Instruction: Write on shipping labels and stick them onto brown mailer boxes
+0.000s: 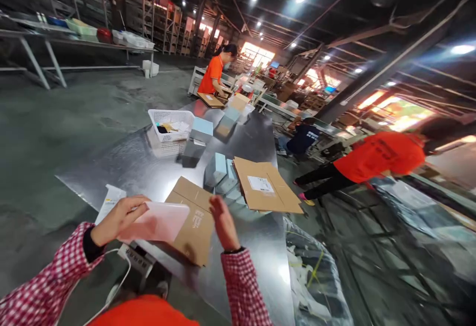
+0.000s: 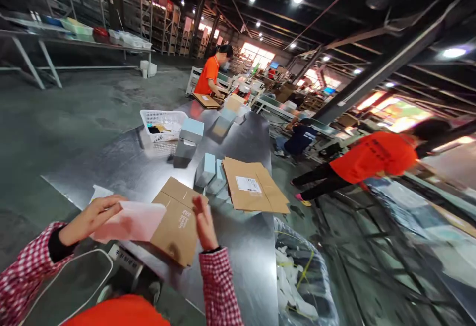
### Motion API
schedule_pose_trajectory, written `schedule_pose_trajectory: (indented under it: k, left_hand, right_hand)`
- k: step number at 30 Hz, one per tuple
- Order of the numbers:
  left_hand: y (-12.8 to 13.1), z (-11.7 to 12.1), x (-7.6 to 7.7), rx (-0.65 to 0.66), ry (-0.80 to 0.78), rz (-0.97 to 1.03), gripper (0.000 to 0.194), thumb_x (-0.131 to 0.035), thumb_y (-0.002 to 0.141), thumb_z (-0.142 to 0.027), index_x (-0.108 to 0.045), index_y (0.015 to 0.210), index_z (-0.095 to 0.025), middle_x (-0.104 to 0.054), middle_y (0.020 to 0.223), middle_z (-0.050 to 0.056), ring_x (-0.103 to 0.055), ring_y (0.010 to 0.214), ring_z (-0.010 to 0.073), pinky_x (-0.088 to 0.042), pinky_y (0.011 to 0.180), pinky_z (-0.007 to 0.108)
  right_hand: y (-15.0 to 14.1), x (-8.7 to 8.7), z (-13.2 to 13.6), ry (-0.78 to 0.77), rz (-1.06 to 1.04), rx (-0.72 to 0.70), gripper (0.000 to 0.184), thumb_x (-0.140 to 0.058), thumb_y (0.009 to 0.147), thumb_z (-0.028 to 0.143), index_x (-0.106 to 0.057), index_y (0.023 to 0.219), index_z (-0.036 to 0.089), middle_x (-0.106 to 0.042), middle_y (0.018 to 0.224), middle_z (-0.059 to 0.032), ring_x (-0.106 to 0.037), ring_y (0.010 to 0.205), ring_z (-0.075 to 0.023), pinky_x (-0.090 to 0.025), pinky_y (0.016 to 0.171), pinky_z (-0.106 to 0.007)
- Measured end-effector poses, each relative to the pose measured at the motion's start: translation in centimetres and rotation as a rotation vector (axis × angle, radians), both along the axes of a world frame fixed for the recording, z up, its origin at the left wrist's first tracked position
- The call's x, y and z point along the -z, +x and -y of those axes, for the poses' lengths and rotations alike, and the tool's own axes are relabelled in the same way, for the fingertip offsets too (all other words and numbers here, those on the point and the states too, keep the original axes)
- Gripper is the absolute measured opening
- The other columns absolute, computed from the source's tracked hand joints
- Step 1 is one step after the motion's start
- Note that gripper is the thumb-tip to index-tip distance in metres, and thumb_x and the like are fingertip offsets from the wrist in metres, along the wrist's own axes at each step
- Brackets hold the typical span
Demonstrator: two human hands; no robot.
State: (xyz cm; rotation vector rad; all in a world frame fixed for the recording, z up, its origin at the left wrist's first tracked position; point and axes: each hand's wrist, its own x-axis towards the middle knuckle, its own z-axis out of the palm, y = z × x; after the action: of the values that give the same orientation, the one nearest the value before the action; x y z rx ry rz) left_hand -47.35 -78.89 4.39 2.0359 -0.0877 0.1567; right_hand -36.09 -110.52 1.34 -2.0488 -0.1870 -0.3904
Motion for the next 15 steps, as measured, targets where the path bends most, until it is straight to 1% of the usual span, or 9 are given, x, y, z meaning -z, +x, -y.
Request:
schedule_pose_trajectory:
  k: [1,3,4,5,8,10,11,13,15]
  left_hand:
    - [0.1,-0.1,-0.8,-0.006,-0.008,0.011,0.045,-0.044,0.090,-0.053,-0.068,0.076,-0.017,-0.067,0.077,0.004,-0.061,0.076,0.0195,-0.046,0.070,0.025]
    - [0.4,-0.3,-1.8,-0.035,-0.059,-0.007,0.047,-0.044,0.089,-0.055,-0.063,0.071,-0.016,-0.060,0.067,0.001,-0.054,0.065,0.0156,-0.041,0.060,0.023]
    - [0.5,-0.5,-1.9,-0.048,-0.100,-0.039,0.048,-0.045,0.088,-0.057,-0.061,0.069,-0.016,-0.056,0.063,0.000,-0.049,0.061,0.0140,-0.038,0.056,0.023]
    - [0.5,-0.7,-1.9,-0.056,-0.150,-0.078,0.049,-0.046,0.087,-0.059,-0.059,0.067,-0.016,-0.052,0.060,-0.002,-0.046,0.057,0.0128,-0.035,0.053,0.022]
    - [0.4,-1.2,-1.3,-0.039,-0.277,-0.151,0.048,-0.050,0.084,-0.060,-0.057,0.067,-0.016,-0.051,0.060,-0.002,-0.046,0.057,0.0128,-0.035,0.052,0.022]
    - [0.2,-1.3,-0.9,-0.009,-0.278,-0.116,0.043,-0.052,0.084,-0.056,-0.059,0.068,-0.017,-0.058,0.069,0.000,-0.053,0.067,0.0157,-0.042,0.062,0.024]
    - [0.2,-1.2,-0.7,0.001,-0.259,-0.091,0.042,-0.052,0.085,-0.054,-0.060,0.067,-0.017,-0.060,0.073,0.001,-0.055,0.073,0.0170,-0.044,0.067,0.025]
    - [0.2,-1.0,-0.2,0.012,-0.220,-0.064,0.040,-0.052,0.085,-0.052,-0.060,0.066,-0.017,-0.062,0.075,0.002,-0.055,0.076,0.0176,-0.044,0.071,0.026]
    - [0.3,-0.7,0.3,0.021,-0.212,-0.077,0.042,-0.052,0.084,-0.053,-0.059,0.064,-0.017,-0.059,0.067,0.001,-0.052,0.068,0.0165,-0.042,0.066,0.026]
  right_hand:
    - [-1.9,1.2,-2.6,0.042,-0.098,-0.235,0.037,-0.061,0.086,0.042,-0.072,0.098,0.008,-0.077,0.094,-0.0111,-0.071,0.087,-0.0140,-0.057,0.078,-0.027]
    - [-5.3,3.3,-7.1,0.235,-0.375,-0.693,0.046,-0.077,0.074,0.043,-0.071,0.111,0.016,-0.075,0.109,-0.0102,-0.069,0.101,-0.0206,-0.057,0.087,-0.035]
    - [-6.5,4.1,-8.8,0.354,-0.505,-0.846,0.050,-0.079,0.072,0.044,-0.070,0.114,0.019,-0.072,0.116,-0.0097,-0.068,0.107,-0.0238,-0.055,0.092,-0.039]
    - [-7.2,4.5,-10.0,0.471,-0.595,-0.912,0.052,-0.079,0.072,0.045,-0.069,0.117,0.021,-0.070,0.121,-0.0093,-0.066,0.110,-0.0257,-0.054,0.095,-0.041]
    - [-7.1,4.1,-10.9,0.710,-0.580,-0.819,0.066,-0.082,0.069,0.044,-0.059,0.130,0.031,-0.062,0.134,-0.0057,-0.060,0.119,-0.0252,-0.050,0.100,-0.042]
    - [-5.8,2.8,-10.2,0.741,-0.537,-0.812,0.086,-0.087,0.062,0.044,-0.049,0.138,0.037,-0.056,0.141,-0.0034,-0.056,0.124,-0.0238,-0.047,0.104,-0.041]
    - [-5.1,2.0,-9.9,0.713,-0.542,-0.832,0.089,-0.088,0.060,0.045,-0.048,0.139,0.038,-0.057,0.140,-0.0031,-0.056,0.123,-0.0237,-0.047,0.104,-0.041]
    - [-4.1,0.7,-9.4,0.599,-0.548,-0.876,0.074,-0.087,0.059,0.051,-0.061,0.126,0.033,-0.061,0.134,-0.0050,-0.060,0.116,-0.0252,-0.048,0.101,-0.042]
    - [-3.7,-0.3,-9.4,0.482,-0.479,-0.902,0.050,-0.083,0.061,0.056,-0.073,0.100,0.025,-0.065,0.124,-0.0074,-0.061,0.112,-0.0271,-0.047,0.100,-0.044]
